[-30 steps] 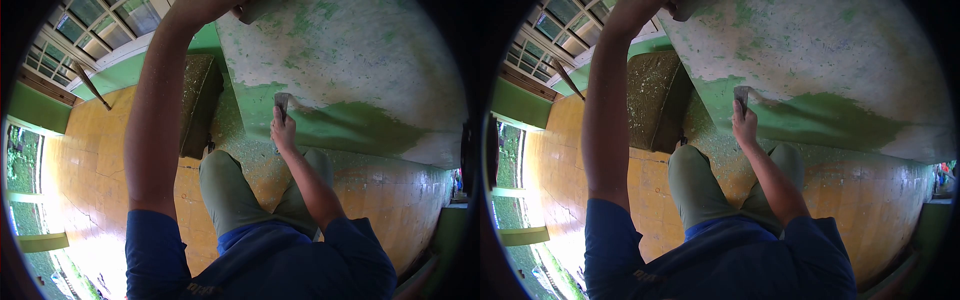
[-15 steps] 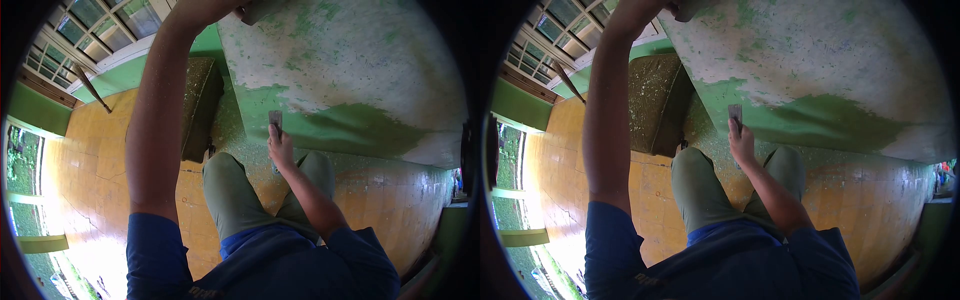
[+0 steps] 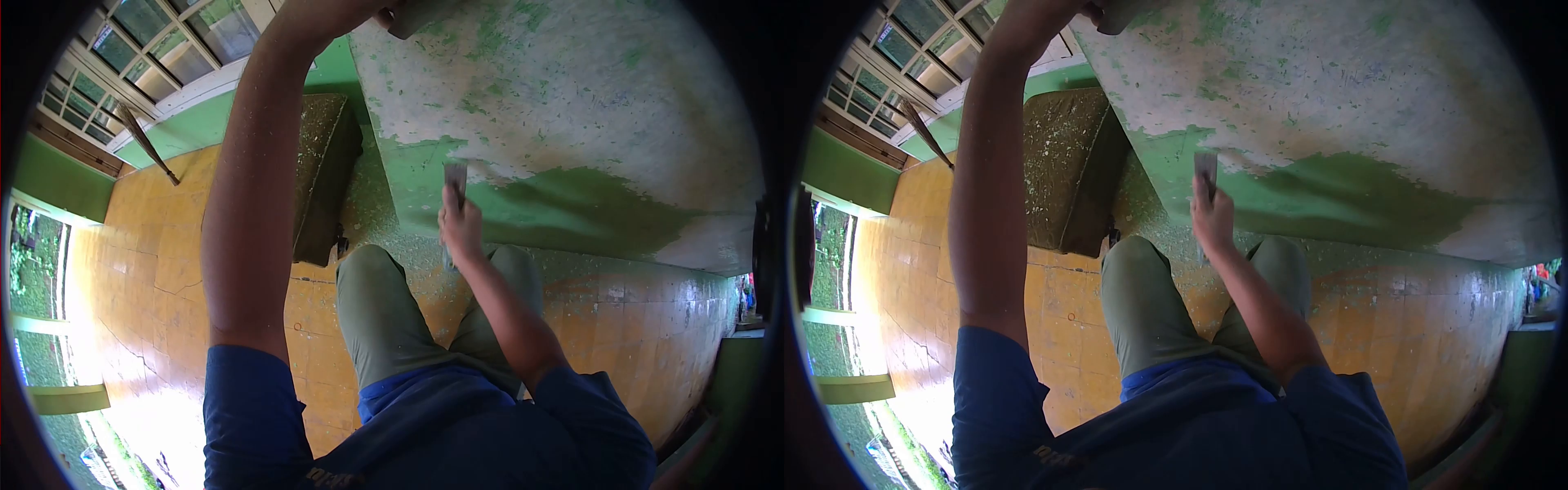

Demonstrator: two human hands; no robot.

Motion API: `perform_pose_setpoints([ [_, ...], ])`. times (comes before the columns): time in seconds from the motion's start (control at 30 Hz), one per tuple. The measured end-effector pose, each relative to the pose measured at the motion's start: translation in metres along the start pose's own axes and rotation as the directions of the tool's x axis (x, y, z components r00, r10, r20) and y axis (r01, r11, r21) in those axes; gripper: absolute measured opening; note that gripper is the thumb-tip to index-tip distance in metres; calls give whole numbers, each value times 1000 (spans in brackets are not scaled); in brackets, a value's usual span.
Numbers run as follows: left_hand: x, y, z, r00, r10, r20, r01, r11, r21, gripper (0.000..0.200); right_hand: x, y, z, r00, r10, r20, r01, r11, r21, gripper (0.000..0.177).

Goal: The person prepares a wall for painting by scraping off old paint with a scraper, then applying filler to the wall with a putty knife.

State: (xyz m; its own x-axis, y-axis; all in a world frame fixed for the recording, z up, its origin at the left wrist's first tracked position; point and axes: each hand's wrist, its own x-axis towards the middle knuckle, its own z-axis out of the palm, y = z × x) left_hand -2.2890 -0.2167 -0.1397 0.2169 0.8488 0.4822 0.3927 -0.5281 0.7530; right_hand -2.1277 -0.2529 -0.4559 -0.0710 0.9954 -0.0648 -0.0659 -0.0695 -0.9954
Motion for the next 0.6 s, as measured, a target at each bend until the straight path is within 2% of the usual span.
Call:
perform_pose_setpoints([
  [0.03,0,0,1,1000,-20,1,20,1000,-10,20,12,-14,0,996,84,-9,-84,996,32,42],
  [0.07,0,0,2,1000,-22,4,22,1000,-10,20,20,-19,2,1000,1,28,-2,1000,16,42],
  [0.2,-2,0,1,1000,-19,-18,19,1000,-9,19,4,-28,7,997,72,-3,-71,993,92,42],
  [0.27,0,2,2,1000,-18,-14,18,1000,6,18,-5,-19,4,998,-10,69,4,996,88,39],
  [0.37,-1,2,3,1000,-20,-9,20,1000,1,18,-21,-5,2,988,-7,156,-18,988,153,36],
  [0.43,-1,1,4,999,-38,-22,37,999,-30,19,-24,3,-1,987,55,154,-79,986,150,32],
  [0.53,0,2,4,998,-53,-19,52,998,-47,19,-24,16,-8,997,-6,83,-13,975,223,37],
  [0.6,-1,4,3,998,-58,-25,57,998,-28,19,-26,18,-22,966,256,35,-257,942,214,44],
])
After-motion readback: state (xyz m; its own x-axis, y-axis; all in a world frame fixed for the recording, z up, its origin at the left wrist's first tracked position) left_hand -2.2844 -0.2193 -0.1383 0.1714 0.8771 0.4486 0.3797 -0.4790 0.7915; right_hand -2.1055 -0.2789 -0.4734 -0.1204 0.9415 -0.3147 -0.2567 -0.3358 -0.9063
